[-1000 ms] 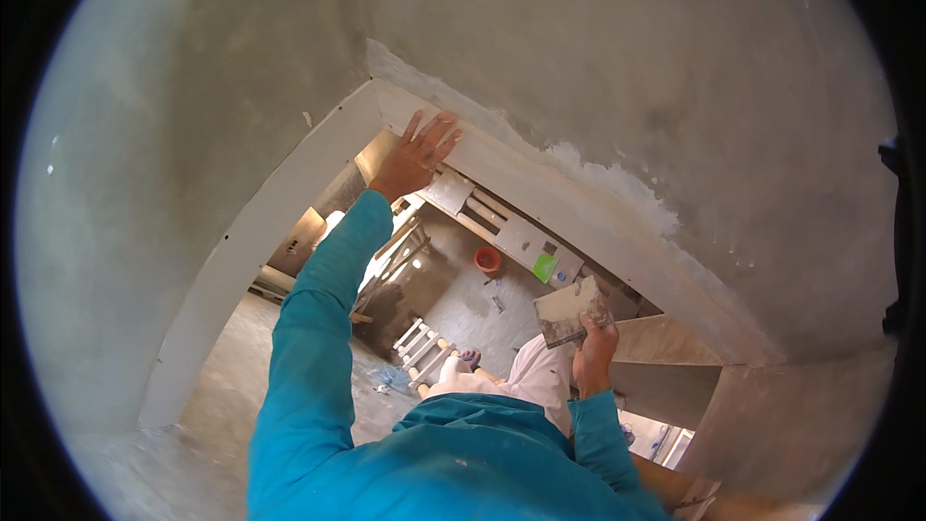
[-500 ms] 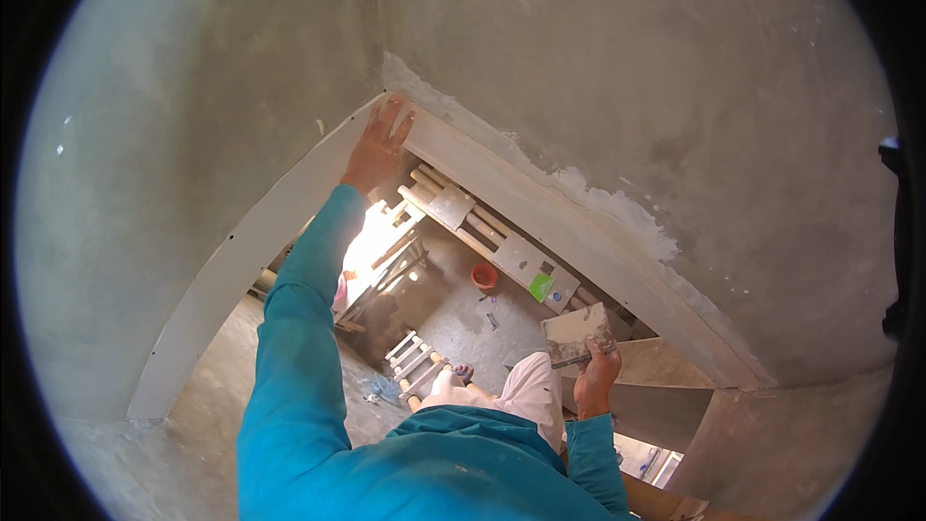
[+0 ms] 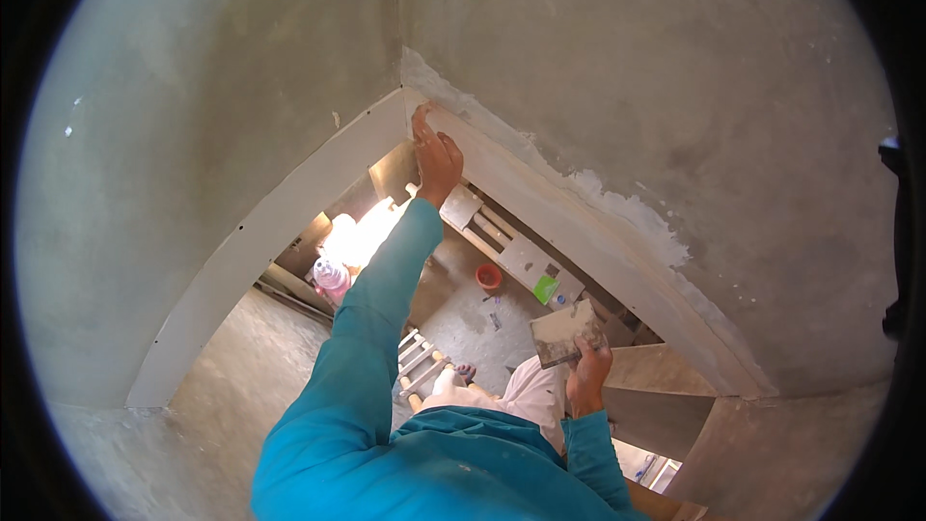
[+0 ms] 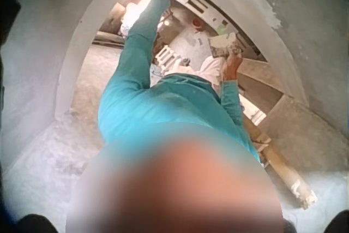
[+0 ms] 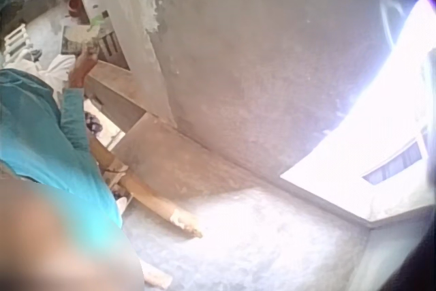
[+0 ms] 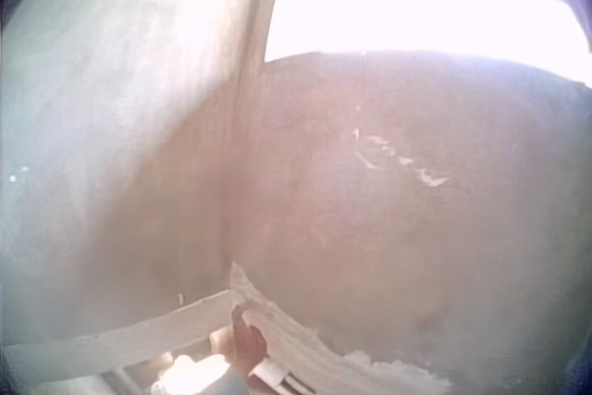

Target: The person applies joint compound to the corner and edges of a ceiling or wall using a taping knife and hawk. They repeatedly scoop compound from a bucket, spread it along the seam, and smooth the surface to create a finished joint.

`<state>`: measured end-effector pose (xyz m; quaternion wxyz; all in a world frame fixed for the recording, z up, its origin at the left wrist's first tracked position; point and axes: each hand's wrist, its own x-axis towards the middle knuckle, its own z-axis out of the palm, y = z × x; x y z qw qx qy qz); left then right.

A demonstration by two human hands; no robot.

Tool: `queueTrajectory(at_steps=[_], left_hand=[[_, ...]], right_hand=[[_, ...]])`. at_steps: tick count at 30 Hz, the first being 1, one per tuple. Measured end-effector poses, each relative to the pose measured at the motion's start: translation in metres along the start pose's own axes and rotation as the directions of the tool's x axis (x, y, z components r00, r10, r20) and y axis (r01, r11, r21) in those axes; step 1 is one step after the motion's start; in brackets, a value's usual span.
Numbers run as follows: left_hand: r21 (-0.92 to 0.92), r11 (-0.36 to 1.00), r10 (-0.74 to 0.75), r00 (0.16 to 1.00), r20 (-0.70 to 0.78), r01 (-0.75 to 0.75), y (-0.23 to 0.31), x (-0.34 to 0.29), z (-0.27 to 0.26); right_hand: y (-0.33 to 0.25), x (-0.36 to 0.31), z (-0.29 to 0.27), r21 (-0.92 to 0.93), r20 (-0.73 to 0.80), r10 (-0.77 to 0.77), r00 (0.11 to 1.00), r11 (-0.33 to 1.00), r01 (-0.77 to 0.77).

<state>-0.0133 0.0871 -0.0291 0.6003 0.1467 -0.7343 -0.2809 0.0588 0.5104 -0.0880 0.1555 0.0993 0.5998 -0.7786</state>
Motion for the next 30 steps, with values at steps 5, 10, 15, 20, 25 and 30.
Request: queueTrajectory(at_steps=[5,10,15,20,25,30], left_hand=[[0.012,0.999,-0.042,0.994,-0.101,0.043,-0.011,0.022,0.004],[-0.052,0.996,-0.085,0.979,-0.187,0.077,-0.011,0.021,0.0],[0.052,0.996,-0.059,0.982,-0.179,0.069,0.003,0.008,-0.004],[-0.137,0.963,-0.24,0.969,-0.052,0.231,0.01,0.013,0.0],[-0.147,0.968,-0.225,0.964,-0.14,0.205,-0.005,0.022,0.003],[-0.183,0.957,-0.24,0.968,-0.072,0.224,-0.009,0.027,-0.002]], right_hand=[[-0.002,0.0,-0.007,0.006,-0.033,-0.021,0.999,1.0,0.021],[0.003,0.001,-0.018,0.03,-0.072,0.027,0.997,0.999,-0.025],[0.006,0.003,-0.02,0.037,-0.029,0.016,0.999,0.999,-0.015],[0.005,0.003,-0.011,0.046,-0.024,0.024,0.999,0.999,-0.023],[0.0,0.0,0.003,0.046,-0.028,0.024,0.999,0.999,-0.023],[-0.003,0.0,0.016,0.141,0.023,0.072,0.997,0.987,-0.075]])
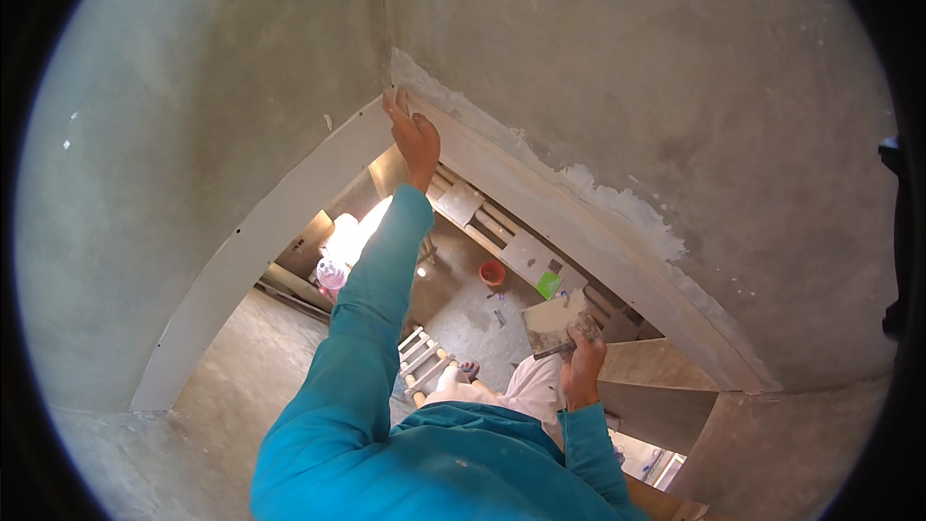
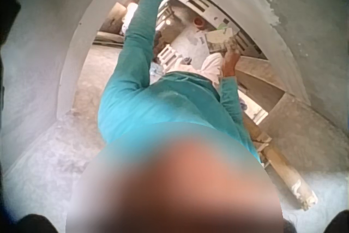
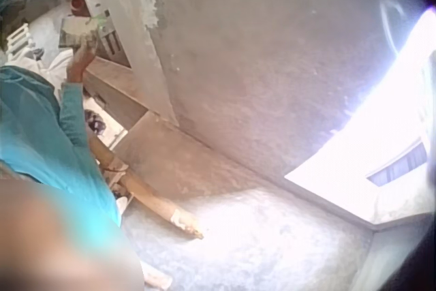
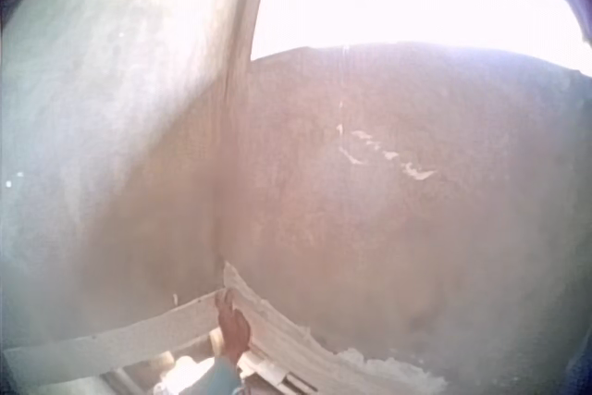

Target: The person applies joint compound to the corner and edges of a ceiling or wall using a taping knife and hawk. They repeatedly scoop compound from a bucket, spread it along the seam, and smooth the surface to create a finished joint.

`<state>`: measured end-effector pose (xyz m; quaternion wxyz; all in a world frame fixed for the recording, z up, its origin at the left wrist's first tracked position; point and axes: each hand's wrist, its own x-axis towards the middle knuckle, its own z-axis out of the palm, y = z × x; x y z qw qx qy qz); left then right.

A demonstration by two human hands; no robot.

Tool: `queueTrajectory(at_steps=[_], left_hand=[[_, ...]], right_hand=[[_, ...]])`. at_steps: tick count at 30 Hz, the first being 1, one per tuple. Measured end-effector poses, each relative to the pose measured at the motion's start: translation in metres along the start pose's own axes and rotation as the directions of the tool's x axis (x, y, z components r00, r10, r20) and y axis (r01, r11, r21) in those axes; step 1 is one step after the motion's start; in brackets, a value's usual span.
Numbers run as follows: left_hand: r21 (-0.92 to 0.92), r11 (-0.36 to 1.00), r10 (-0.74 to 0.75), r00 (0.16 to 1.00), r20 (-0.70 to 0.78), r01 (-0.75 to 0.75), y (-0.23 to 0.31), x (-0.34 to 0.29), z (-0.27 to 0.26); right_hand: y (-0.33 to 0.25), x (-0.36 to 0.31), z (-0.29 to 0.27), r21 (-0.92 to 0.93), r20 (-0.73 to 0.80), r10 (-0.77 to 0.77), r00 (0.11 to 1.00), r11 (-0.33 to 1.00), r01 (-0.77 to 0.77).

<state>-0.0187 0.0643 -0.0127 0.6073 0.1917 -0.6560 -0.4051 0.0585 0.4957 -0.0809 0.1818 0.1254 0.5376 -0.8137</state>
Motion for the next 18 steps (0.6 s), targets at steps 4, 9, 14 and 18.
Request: queueTrajectory(at_steps=[4,9,14,18], left_hand=[[-0.077,0.967,-0.238,0.968,0.075,0.244,0.014,0.022,-0.013],[-0.027,0.872,-0.476,0.86,0.186,0.489,0.028,0.046,-0.039],[0.223,0.947,-0.291,0.908,0.302,0.23,0.043,0.066,-0.065],[0.342,0.925,-0.077,0.802,0.592,-0.164,0.068,0.091,-0.101]], right_hand=[[-0.006,0.004,0.019,0.247,0.155,0.141,0.978,0.953,-0.177],[-0.022,0.012,0.075,0.346,0.46,0.263,0.848,0.827,-0.444],[-0.014,0.032,0.152,0.244,0.527,0.375,0.763,0.793,-0.558],[0.008,0.067,0.21,0.164,0.603,0.427,0.674,0.761,-0.628]])
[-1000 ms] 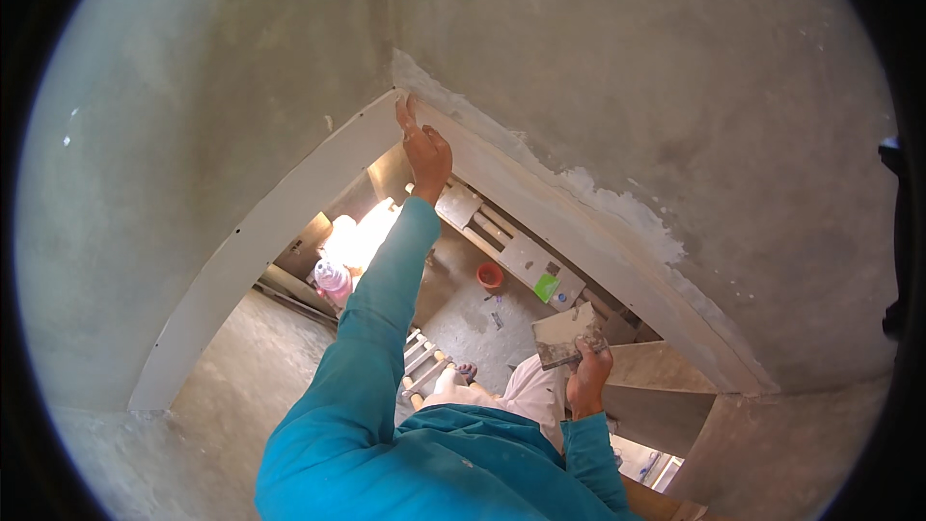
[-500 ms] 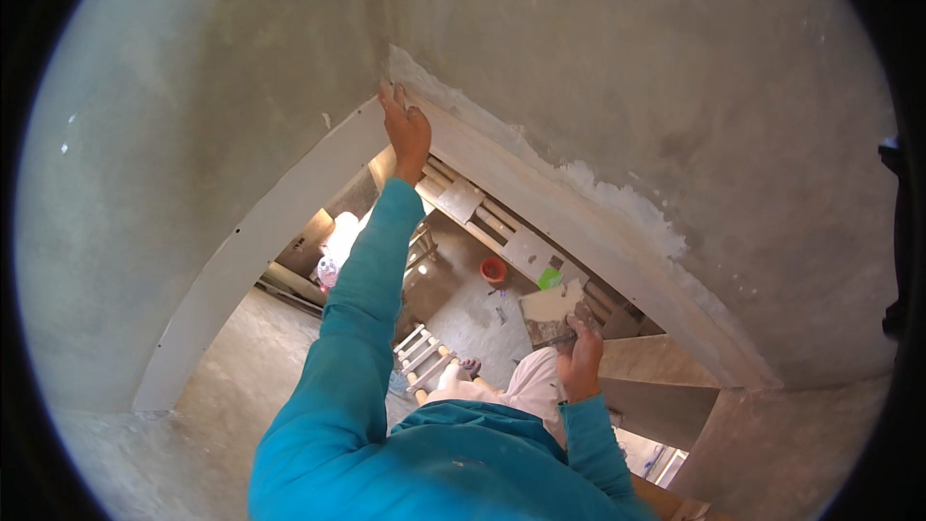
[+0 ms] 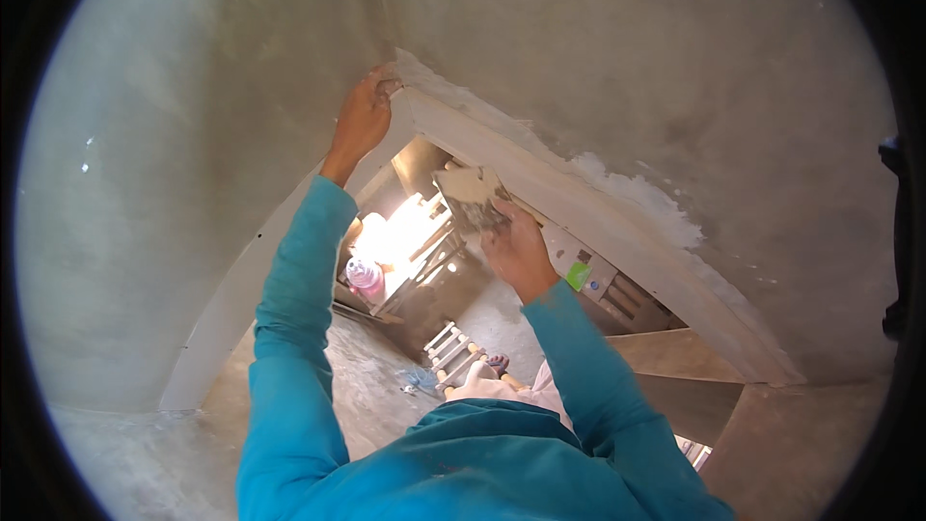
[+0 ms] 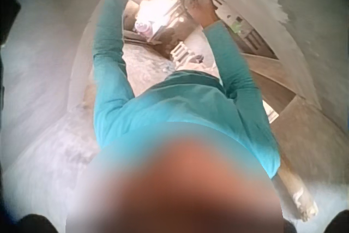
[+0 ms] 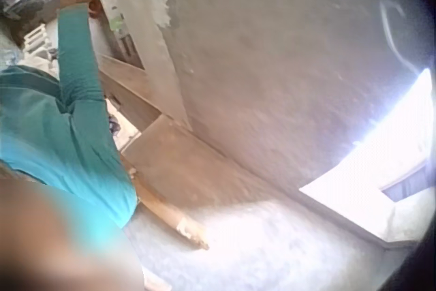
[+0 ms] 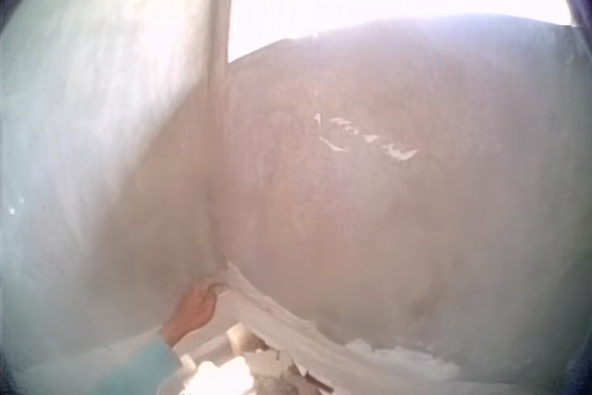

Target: The person applies joint compound to the corner and edges of a ceiling or wall using a taping knife and hawk. They repeatedly scoop compound from a bucket, spread it along the seam, and smooth the surface to create a finished joint.

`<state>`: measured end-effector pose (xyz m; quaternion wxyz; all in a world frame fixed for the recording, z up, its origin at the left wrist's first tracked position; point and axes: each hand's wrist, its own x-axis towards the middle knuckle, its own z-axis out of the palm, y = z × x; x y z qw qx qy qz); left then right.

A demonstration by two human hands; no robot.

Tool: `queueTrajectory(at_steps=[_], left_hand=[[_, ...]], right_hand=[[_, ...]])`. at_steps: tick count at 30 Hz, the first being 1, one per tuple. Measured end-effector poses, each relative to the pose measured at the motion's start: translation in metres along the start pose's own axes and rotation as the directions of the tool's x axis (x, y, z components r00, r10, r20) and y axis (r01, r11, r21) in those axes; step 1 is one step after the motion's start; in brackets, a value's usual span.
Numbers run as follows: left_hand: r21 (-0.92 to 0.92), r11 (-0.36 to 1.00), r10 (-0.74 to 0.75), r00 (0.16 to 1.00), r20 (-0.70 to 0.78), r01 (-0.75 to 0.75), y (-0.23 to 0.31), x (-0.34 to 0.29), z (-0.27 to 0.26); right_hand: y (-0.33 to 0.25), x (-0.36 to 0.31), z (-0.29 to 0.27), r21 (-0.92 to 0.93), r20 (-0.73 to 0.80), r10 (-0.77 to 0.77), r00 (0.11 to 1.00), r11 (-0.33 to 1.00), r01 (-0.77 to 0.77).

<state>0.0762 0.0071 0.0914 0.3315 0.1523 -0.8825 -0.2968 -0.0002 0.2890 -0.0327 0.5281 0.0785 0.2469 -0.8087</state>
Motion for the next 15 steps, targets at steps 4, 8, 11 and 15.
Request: queueTrajectory(at_steps=[4,8,11,15], left_hand=[[-0.031,0.995,-0.083,0.977,0.195,0.091,0.0,-0.002,-0.011],[-0.365,0.808,-0.412,0.886,0.212,0.463,-0.022,0.005,0.022],[-0.363,0.803,-0.449,0.88,0.154,0.473,-0.044,0.019,0.044],[-0.369,0.837,-0.429,0.903,0.018,0.405,-0.053,0.028,0.057]], right_hand=[[0.007,0.046,0.022,0.102,0.109,-0.046,0.993,0.994,0.035],[0.019,0.043,0.03,-0.647,0.203,-0.32,0.926,0.666,0.372],[0.026,0.033,0.02,-0.803,0.292,-0.375,0.88,0.404,0.439],[0.023,0.035,-0.006,0.127,-0.097,-0.037,0.995,0.991,0.049]])
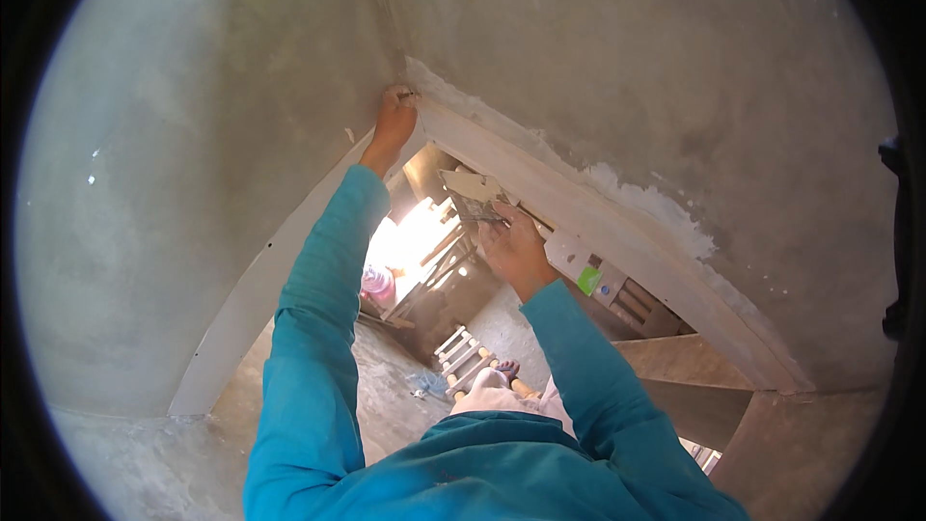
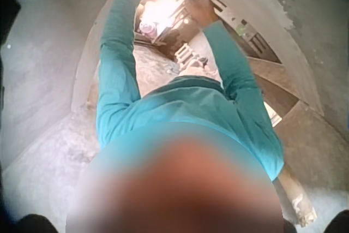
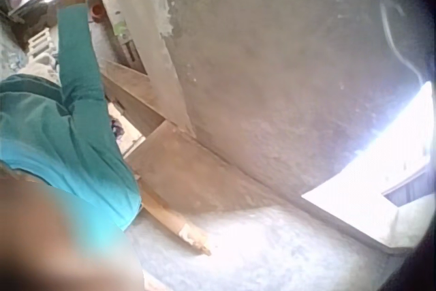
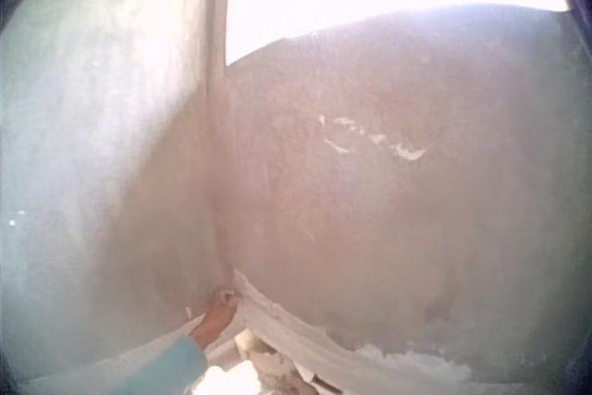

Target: The person applies joint compound to the corner and edges of a ceiling or wall using a taping knife and hawk. They repeatedly scoop compound from a bucket, spread it along the seam, and smooth the surface to create a finished joint.

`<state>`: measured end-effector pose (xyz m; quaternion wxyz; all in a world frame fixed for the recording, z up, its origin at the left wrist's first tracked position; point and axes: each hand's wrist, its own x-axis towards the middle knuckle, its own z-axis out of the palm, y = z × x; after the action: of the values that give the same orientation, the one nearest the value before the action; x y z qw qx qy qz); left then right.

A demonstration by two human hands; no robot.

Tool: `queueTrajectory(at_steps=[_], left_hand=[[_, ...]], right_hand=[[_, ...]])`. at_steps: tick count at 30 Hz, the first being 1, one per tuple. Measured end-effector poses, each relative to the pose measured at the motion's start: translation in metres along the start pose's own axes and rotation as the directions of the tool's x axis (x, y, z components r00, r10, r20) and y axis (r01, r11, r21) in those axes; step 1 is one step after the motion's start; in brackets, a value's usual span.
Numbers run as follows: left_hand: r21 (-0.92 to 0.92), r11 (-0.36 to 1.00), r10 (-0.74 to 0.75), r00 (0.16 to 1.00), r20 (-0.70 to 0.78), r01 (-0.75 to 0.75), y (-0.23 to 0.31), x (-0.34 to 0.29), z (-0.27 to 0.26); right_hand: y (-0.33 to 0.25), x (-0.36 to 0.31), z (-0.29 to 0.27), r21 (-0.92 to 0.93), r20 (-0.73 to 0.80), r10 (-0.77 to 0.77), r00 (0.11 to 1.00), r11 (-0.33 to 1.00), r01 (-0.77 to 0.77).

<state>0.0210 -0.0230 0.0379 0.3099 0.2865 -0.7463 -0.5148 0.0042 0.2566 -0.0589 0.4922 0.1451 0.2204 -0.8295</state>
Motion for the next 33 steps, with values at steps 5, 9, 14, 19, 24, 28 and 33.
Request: queueTrajectory(at_steps=[5,9,14,19,24,28,33], left_hand=[[0.037,0.986,0.167,0.978,-0.129,-0.163,0.017,-0.013,0.004],[0.012,0.951,0.31,0.949,-0.051,-0.31,0.052,-0.025,-0.018],[0.287,0.781,0.588,0.808,-0.037,-0.555,0.111,-0.049,-0.079],[0.776,0.242,0.779,0.594,0.202,-0.582,0.128,-0.068,-0.09],[0.787,-0.195,0.715,0.465,0.523,-0.585,0.103,-0.054,-0.079],[0.787,-0.233,0.738,0.423,0.526,-0.572,0.09,-0.039,-0.085],[0.825,-0.211,0.747,0.458,0.482,-0.525,0.087,-0.038,-0.095]], right_hand=[[-0.001,0.005,-0.02,-0.128,0.081,-0.057,0.995,0.99,0.067],[0.001,-0.003,-0.009,0.043,0.142,0.033,0.989,0.998,-0.039],[0.011,-0.015,0.021,-0.544,0.419,-0.18,0.89,0.735,0.405],[0.017,-0.01,0.048,-0.775,0.453,-0.382,0.806,0.277,0.568],[0.01,0.011,0.07,-0.79,0.448,-0.365,0.816,0.264,0.553],[-0.011,0.039,0.09,0.264,0.207,-0.255,0.945,0.944,0.196],[-0.058,0.008,0.04,0.808,0.367,-0.003,0.93,0.496,-0.317]])
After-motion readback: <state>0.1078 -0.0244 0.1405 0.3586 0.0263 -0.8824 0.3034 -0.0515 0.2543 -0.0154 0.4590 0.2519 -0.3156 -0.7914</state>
